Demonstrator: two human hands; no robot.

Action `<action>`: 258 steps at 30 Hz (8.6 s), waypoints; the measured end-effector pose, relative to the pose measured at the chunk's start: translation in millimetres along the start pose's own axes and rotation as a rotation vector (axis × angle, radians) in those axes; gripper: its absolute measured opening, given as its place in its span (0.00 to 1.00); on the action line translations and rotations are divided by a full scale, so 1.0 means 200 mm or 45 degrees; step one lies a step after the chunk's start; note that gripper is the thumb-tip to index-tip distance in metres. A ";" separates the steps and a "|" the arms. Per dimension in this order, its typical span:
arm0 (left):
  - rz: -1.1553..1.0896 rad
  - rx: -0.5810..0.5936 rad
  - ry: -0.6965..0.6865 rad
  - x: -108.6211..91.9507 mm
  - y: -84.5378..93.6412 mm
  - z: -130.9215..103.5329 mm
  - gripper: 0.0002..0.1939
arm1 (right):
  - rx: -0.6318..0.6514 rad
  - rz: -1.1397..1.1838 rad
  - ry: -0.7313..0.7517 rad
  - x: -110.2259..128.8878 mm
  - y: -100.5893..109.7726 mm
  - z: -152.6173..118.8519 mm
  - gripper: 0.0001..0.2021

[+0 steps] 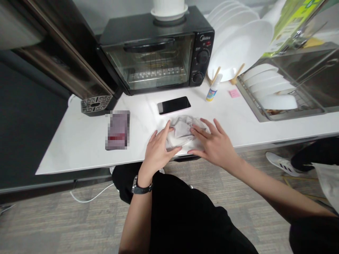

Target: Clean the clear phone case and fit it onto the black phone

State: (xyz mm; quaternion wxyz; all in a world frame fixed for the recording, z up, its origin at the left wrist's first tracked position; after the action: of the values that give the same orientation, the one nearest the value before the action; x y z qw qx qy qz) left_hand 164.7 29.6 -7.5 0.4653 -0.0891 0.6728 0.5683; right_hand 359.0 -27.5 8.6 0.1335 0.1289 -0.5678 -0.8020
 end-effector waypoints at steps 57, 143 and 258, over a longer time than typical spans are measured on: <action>-0.020 -0.007 0.017 0.03 0.00 -0.01 0.59 | -0.036 0.332 0.377 0.26 -0.09 0.11 0.42; -0.151 -0.083 -0.013 0.02 0.04 -0.01 0.53 | 0.065 0.350 0.549 0.00 0.00 0.00 0.39; -0.132 -0.158 0.020 0.06 0.05 -0.02 0.57 | -0.083 0.271 0.183 0.28 -0.11 0.13 0.49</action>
State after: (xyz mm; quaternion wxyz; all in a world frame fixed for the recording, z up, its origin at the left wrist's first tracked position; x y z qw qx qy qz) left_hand 150.2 34.6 -10.4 0.4822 -0.1569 0.6343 0.5835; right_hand 296.1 -18.2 -7.8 0.2624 0.1204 -0.5410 -0.7899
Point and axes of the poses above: each hand's wrist, its own z-axis towards the middle knuckle, its own y-axis out of the back of the hand, x = y × z, the point moved 6 cm from there along z, towards the middle knuckle, and after that the axes turned 11 degrees about -z, right-handed, at the moved point
